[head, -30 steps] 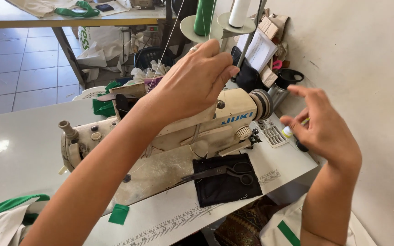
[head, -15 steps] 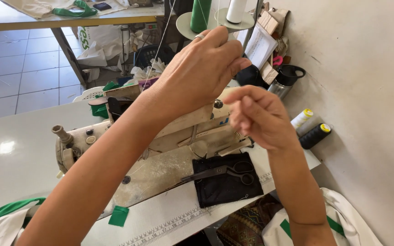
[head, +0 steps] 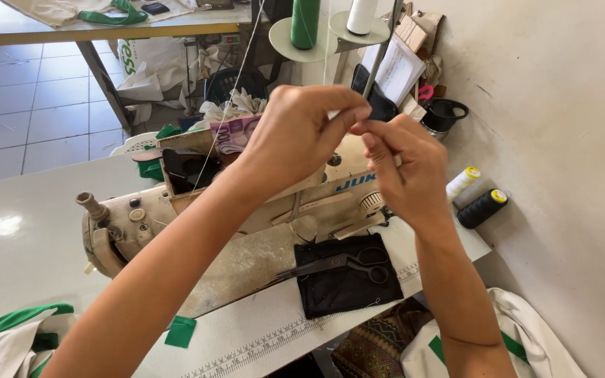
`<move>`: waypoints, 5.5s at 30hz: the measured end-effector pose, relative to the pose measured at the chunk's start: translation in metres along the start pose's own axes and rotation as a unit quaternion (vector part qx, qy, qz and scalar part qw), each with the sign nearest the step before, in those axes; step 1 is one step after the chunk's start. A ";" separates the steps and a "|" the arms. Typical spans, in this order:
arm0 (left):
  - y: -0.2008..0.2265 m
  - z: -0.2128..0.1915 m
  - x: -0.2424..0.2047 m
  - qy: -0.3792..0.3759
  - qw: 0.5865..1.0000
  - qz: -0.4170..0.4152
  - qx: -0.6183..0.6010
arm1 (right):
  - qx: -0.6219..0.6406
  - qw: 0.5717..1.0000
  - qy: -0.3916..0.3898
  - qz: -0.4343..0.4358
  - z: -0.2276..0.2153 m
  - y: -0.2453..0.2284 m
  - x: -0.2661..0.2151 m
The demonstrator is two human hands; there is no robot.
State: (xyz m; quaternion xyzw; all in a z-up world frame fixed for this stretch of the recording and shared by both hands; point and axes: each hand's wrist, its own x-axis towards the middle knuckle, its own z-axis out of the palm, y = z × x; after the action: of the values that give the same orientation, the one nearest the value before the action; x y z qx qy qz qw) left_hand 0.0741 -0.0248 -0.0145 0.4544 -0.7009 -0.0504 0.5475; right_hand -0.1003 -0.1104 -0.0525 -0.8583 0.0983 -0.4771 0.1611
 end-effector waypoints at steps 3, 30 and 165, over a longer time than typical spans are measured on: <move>-0.009 -0.004 -0.004 -0.027 0.978 0.077 0.194 | -0.014 1.000 -0.021 0.001 -0.013 0.005 0.005; 0.003 -0.011 -0.008 0.029 0.966 0.029 0.255 | -0.102 0.992 0.053 -0.041 0.015 -0.031 0.021; -0.048 -0.041 -0.389 0.164 0.911 -0.167 0.340 | 0.151 0.985 -0.025 -0.081 0.250 -0.094 -0.133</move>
State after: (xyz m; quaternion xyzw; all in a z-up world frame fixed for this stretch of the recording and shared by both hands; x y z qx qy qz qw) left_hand 0.1308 0.2346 -0.3063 0.7255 -0.4900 0.1753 0.4504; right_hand 0.0439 0.0653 -0.2452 -0.8410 -0.0486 -0.4761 0.2523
